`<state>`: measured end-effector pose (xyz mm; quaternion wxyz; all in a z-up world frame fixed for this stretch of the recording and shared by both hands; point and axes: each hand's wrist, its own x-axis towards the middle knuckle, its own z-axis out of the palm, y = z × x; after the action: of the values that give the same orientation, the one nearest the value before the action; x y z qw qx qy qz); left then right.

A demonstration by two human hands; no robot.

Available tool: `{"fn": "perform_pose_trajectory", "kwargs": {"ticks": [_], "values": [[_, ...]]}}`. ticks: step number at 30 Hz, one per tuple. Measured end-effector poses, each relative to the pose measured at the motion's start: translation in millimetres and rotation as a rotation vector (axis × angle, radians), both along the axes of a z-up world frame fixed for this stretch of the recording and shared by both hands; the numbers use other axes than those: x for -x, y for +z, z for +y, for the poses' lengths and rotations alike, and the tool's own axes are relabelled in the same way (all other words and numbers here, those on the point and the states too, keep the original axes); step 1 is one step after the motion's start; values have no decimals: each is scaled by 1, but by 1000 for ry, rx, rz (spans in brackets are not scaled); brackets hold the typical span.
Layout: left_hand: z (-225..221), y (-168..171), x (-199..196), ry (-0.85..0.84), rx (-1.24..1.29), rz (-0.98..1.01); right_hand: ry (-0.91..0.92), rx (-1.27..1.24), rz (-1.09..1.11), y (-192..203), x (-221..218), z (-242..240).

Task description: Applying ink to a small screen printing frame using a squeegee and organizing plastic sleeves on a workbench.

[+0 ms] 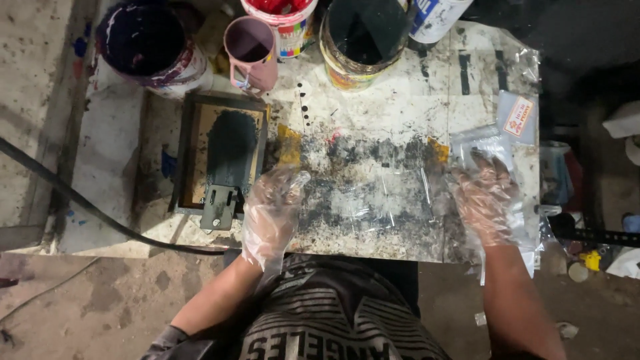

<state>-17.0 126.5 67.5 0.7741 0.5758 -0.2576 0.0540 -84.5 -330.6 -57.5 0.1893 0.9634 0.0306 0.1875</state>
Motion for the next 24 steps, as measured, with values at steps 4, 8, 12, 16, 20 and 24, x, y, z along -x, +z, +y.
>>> {"fn": "perform_pose_trajectory", "kwargs": {"ticks": [4,8,12,16,20,24], "values": [[12,-25,6,268,-250,183,546,-1756,164,19,-11,21],[17,-53,4,-134,276,311,1176,-2812,492,6,-36,19],[19,-72,-1,-155,299,288,742,-2978,570,51,-21,38],[23,-79,0,-216,386,362,594,-2300,281,106,-13,53],[18,-83,-7,-656,769,334,321,-840,-132,135,7,46],[3,-61,0,-656,831,484,0,-232,-151,156,22,46]]}}
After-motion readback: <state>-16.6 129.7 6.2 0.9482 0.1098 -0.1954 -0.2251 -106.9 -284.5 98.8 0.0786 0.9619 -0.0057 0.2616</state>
